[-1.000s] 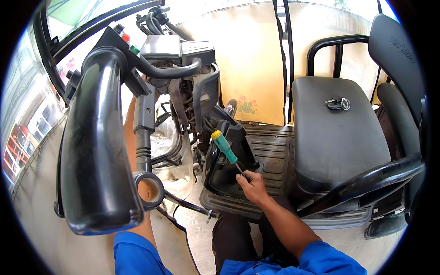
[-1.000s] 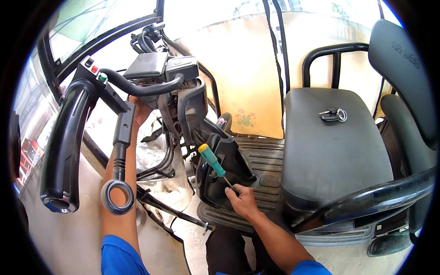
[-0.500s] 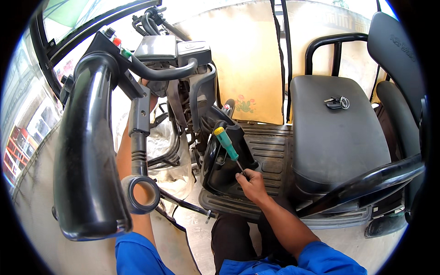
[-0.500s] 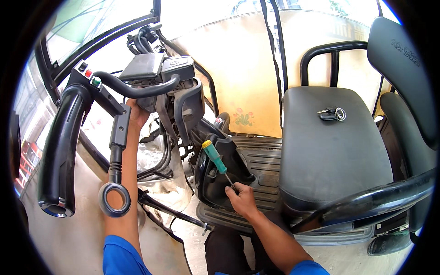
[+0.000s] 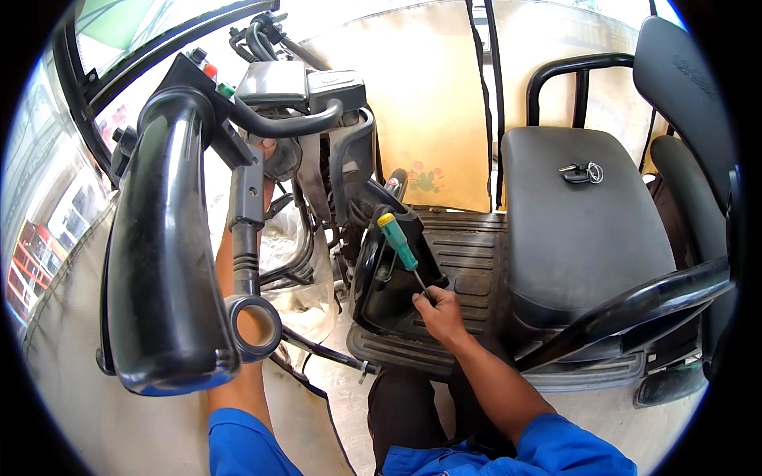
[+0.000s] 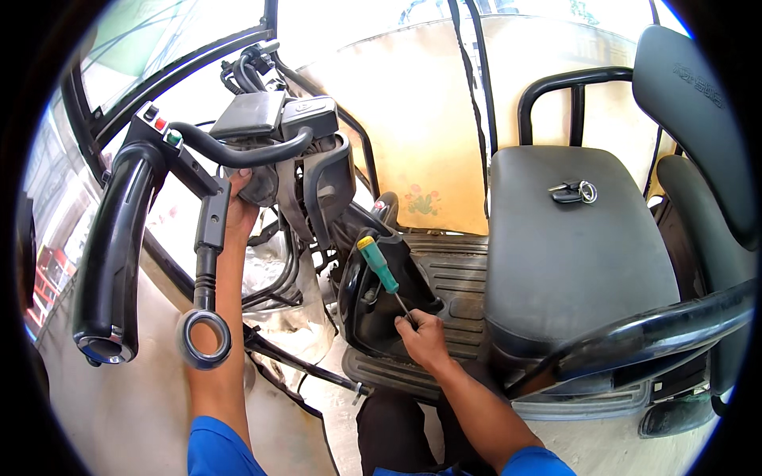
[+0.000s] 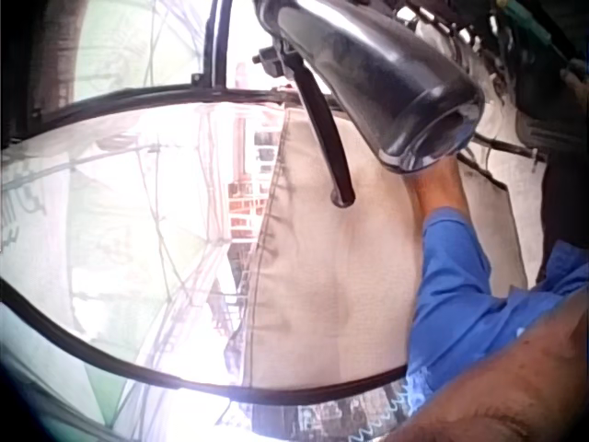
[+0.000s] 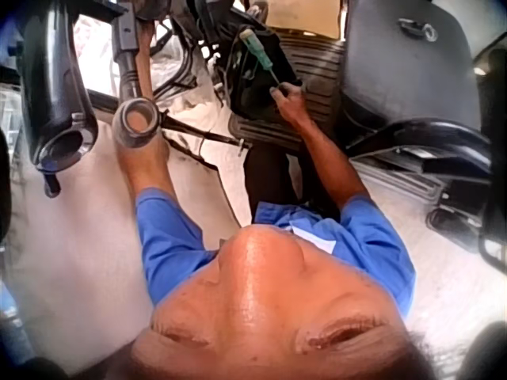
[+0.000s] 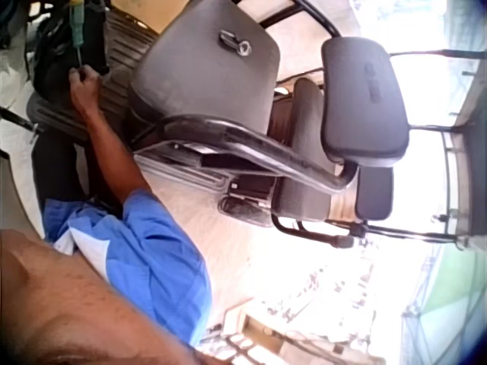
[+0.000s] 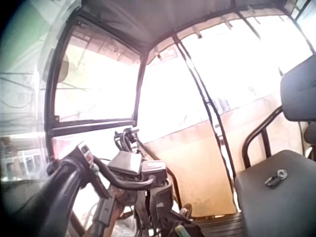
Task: The person uses a screwdriver to tighten screws on the motorcycle's handlebar assembly and headlight area. They repeatedly adjust the handlebars and use the tool to secure components near the front of the vehicle.
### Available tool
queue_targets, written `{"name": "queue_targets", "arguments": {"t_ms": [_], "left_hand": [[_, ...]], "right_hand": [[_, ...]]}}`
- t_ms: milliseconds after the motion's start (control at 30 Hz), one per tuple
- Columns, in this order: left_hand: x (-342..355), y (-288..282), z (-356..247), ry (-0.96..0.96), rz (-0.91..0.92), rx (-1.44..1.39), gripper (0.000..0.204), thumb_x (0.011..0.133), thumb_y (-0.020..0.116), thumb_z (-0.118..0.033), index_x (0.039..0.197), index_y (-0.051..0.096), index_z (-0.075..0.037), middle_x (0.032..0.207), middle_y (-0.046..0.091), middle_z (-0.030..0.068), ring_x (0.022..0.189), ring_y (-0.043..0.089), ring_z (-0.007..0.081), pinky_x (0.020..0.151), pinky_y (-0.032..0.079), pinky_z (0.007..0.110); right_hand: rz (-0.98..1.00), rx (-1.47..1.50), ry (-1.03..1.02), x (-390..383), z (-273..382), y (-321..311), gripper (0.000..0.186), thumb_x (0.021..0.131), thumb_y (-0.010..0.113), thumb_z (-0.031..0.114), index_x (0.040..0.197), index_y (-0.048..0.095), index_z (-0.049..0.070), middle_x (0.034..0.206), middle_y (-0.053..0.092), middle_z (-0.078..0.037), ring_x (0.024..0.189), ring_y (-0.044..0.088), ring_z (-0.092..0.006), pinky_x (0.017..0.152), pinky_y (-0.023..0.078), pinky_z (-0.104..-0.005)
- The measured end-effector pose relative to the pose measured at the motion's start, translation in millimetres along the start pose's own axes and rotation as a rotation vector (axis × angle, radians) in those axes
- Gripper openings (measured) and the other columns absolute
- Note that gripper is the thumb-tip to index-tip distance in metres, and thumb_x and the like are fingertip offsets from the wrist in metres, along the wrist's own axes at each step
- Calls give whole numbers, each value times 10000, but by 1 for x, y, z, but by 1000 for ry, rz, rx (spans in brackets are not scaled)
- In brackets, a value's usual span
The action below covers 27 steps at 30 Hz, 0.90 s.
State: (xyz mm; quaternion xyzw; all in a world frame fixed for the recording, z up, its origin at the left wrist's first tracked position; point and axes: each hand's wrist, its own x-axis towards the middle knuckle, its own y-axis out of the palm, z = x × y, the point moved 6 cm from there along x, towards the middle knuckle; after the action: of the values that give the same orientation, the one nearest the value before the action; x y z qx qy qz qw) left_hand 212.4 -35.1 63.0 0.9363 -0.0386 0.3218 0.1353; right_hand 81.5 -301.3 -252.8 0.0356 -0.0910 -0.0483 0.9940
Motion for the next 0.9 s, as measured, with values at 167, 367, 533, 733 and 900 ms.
{"name": "queue_targets", "arguments": {"t_ms": [167,367,533,733,900], "left_hand": [[-9,17,-5,-18,-9,11,305,796,758,-33,1086,665,-47,1032,686,43,980,634,175,989,464,334],[-17,38,-17,47,46,112,286,825,753,-55,1097,665,-56,1048,678,38,1001,628,167,994,462,331],[-18,38,-12,13,34,105,299,842,770,-85,1120,660,-85,1080,661,17,1047,606,149,985,449,330],[4,23,-15,-18,11,59,299,847,770,-96,1125,661,-88,1086,661,14,1059,603,147,987,447,333],[16,19,14,-71,13,-8,292,844,763,-94,1119,664,-78,1077,669,20,1052,611,154,994,452,337]], "right_hand": [[-10,-16,-32,2,2,0,304,918,689,179,710,577,-12,562,454,8,565,390,-58,492,335,-323],[-10,-33,-39,1,2,-1,293,923,684,175,717,582,-7,566,450,22,562,388,-53,491,325,-317],[-13,-46,-33,0,4,-2,294,923,682,175,716,583,-9,562,452,23,562,390,-54,489,322,-317],[15,-17,-28,0,7,3,303,933,681,189,721,581,-3,566,451,19,566,388,-59,491,320,-328],[-14,-50,-27,-2,-1,-9,312,942,678,199,724,577,1,573,448,12,569,383,-66,496,318,-341]]}}
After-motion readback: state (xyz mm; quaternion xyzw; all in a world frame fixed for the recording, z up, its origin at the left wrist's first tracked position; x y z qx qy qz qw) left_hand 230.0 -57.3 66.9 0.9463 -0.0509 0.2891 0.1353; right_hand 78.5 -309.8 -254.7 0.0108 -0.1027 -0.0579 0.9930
